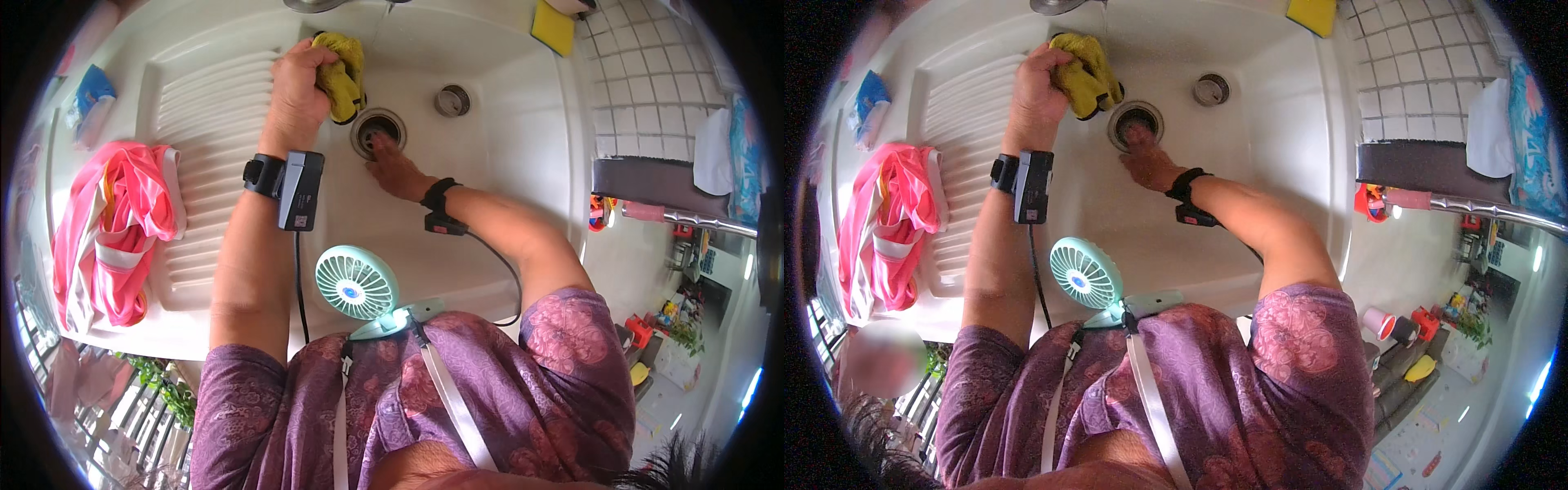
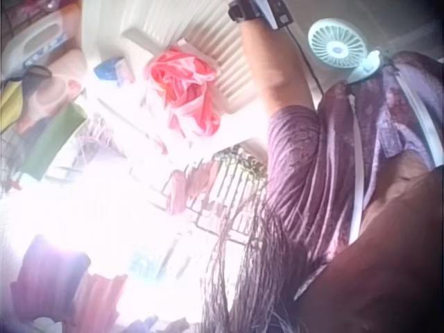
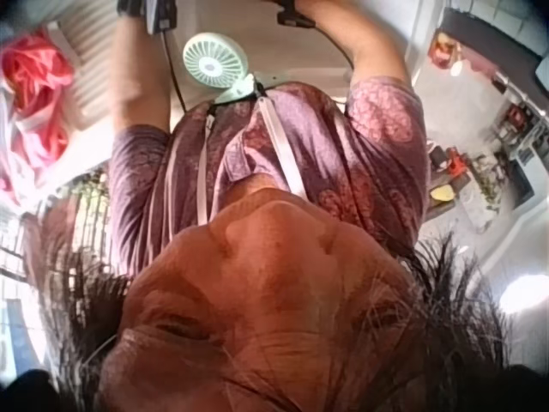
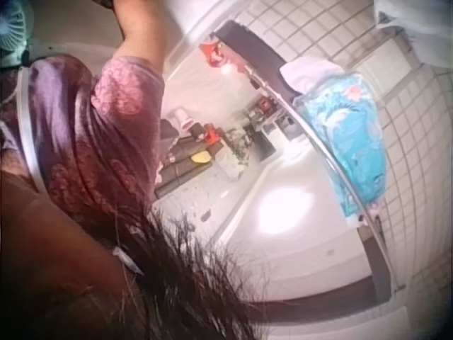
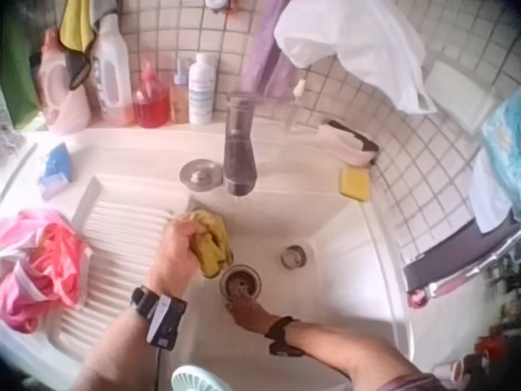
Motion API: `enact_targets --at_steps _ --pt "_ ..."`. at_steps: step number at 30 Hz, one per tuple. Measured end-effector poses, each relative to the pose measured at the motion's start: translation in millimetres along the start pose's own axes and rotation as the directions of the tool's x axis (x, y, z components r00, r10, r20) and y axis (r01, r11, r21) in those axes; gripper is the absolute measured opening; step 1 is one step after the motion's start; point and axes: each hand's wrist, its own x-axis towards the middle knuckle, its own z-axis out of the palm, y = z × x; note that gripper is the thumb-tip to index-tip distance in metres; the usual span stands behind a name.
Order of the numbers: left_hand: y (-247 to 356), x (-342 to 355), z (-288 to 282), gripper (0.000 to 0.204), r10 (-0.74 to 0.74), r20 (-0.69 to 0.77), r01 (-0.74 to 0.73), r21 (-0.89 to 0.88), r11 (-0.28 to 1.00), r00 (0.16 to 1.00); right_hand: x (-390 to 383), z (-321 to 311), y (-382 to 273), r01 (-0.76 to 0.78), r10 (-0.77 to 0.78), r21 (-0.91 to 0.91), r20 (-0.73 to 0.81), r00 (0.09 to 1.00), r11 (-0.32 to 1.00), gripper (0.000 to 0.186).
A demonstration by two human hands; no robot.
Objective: The person washes a yellow cloth by hand under running water in a sink, rubbing the fabric against itself and rinsing different sections.
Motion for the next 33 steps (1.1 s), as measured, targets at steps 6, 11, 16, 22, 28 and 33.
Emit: enact_targets --at_steps 6,11,16,22,28,33 --pt "0.0 0.4 -1.1 0.019 0.007 -0.043 -0.010 -0.052 0.999 0.999 47.5 -74.0 -13.6 -0.333 0.362 0.225 -0.104 0.926 0.916 0.030" --pt "7.1 -8.9 11.0 0.018 -0.022 0.073 0.028 -0.081 0.996 0.997 80.0 -151.0 -31.4 -0.128 0.478 0.751 -0.270 0.836 0.648 0.018" --pt "6.9 -3.1 1.1 0.020 -0.027 0.145 0.046 -0.126 0.991 0.989 88.8 -186.4 -54.2 -0.019 0.371 0.834 -0.225 0.901 0.552 0.016" --pt "9.1 -5.9 2.4 0.019 -0.036 0.167 0.060 -0.140 0.988 0.985 94.6 -196.8 -64.8 0.024 0.312 0.903 -0.173 0.934 0.430 0.014" --pt "8.6 -8.1 4.4 0.017 -0.012 0.147 0.030 -0.121 0.992 0.989 94.4 -196.3 -81.9 0.162 0.176 0.624 -0.445 0.878 0.764 0.010" --pt "5.7 -6.5 4.0 0.016 -0.009 0.100 0.020 -0.104 0.994 0.995 98.4 -193.2 -82.5 0.189 0.113 0.497 -0.515 0.850 0.847 0.009"
